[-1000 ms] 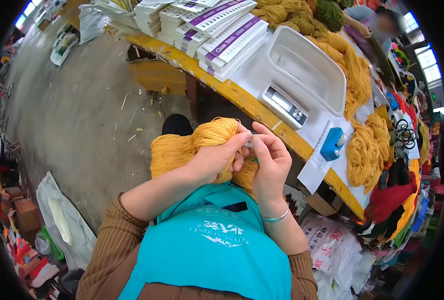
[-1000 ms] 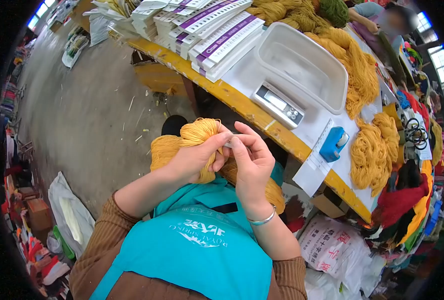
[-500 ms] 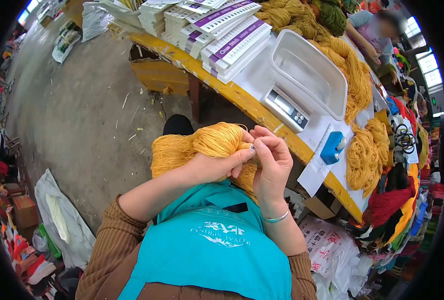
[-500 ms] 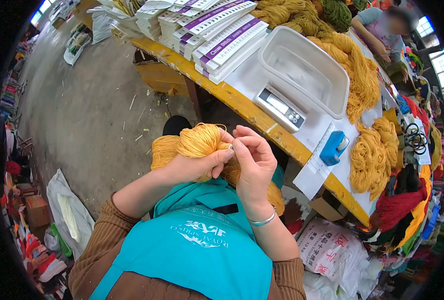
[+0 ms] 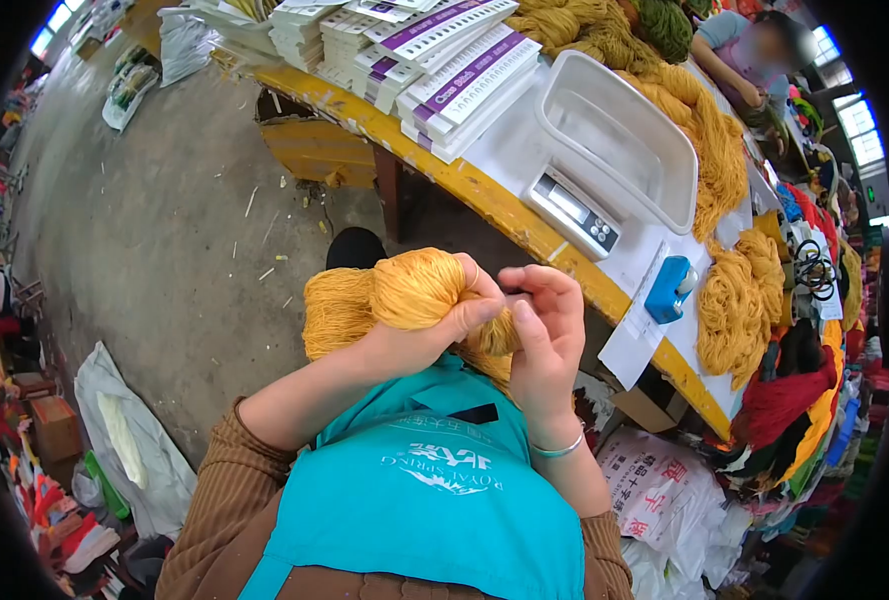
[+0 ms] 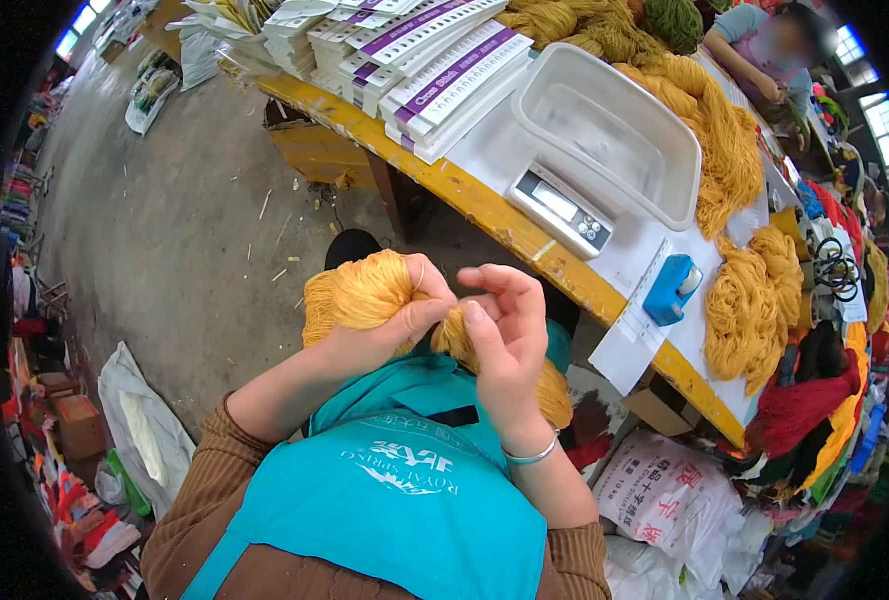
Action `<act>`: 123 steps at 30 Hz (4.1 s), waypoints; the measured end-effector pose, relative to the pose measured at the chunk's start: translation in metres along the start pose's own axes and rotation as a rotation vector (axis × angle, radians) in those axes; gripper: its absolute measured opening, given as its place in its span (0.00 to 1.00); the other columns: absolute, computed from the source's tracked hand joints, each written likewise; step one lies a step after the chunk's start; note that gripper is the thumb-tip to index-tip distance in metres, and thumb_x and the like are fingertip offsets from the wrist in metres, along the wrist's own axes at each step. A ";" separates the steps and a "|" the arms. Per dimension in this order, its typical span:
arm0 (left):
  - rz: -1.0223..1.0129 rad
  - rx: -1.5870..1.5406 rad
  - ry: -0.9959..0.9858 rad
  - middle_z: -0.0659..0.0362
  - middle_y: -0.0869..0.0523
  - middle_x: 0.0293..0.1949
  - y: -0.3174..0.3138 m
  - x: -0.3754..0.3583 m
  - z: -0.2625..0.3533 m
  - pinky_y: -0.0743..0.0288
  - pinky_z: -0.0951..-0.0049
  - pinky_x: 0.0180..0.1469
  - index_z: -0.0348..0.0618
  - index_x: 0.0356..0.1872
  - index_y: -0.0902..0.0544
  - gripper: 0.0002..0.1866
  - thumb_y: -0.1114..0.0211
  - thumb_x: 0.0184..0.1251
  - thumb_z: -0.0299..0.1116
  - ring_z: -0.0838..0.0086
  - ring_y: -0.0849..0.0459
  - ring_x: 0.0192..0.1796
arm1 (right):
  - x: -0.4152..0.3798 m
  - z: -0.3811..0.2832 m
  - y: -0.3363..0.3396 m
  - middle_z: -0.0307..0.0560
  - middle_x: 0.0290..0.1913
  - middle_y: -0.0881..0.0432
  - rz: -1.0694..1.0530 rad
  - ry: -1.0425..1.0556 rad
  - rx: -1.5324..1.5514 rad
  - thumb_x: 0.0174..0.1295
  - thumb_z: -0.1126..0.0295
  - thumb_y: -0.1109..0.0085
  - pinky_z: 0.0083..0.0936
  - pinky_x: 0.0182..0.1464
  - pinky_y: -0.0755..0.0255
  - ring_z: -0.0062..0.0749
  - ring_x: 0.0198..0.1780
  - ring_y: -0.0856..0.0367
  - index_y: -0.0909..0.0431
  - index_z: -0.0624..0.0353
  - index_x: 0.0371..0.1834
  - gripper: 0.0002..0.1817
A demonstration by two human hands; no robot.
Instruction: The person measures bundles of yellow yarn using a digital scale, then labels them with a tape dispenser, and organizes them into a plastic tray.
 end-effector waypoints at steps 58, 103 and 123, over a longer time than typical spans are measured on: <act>-0.479 0.379 0.251 0.57 0.22 0.59 0.064 0.006 0.006 0.25 0.76 0.49 0.43 0.72 0.33 0.35 0.32 0.65 0.35 0.81 0.23 0.46 | -0.357 -0.092 0.408 0.56 0.60 0.23 0.472 -0.694 -1.852 0.51 0.73 0.32 0.41 0.64 0.34 0.50 0.62 0.26 0.26 0.61 0.60 0.29; 0.136 -0.129 0.163 0.60 0.17 0.50 0.086 -0.031 0.011 0.23 0.71 0.55 0.35 0.57 0.23 0.18 0.46 0.79 0.40 0.79 0.20 0.51 | 0.031 0.056 -0.076 0.47 0.51 0.16 -0.109 -0.394 0.358 0.68 0.76 0.45 0.30 0.55 0.22 0.33 0.52 0.16 0.23 0.68 0.55 0.14; 0.218 -0.403 0.096 0.56 0.13 0.41 0.109 -0.037 0.010 0.23 0.69 0.53 0.35 0.39 0.17 0.11 0.42 0.76 0.33 0.73 0.15 0.47 | 0.038 0.067 -0.082 0.43 0.41 0.18 -0.106 -0.600 0.725 0.69 0.73 0.50 0.29 0.57 0.27 0.31 0.48 0.19 0.23 0.64 0.43 0.08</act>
Point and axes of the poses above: each hand's wrist, its own x-axis towards the middle knuckle, its own y-axis out of the back of the hand, z = x × y, the point moved 4 cm from there along x, towards the middle knuckle
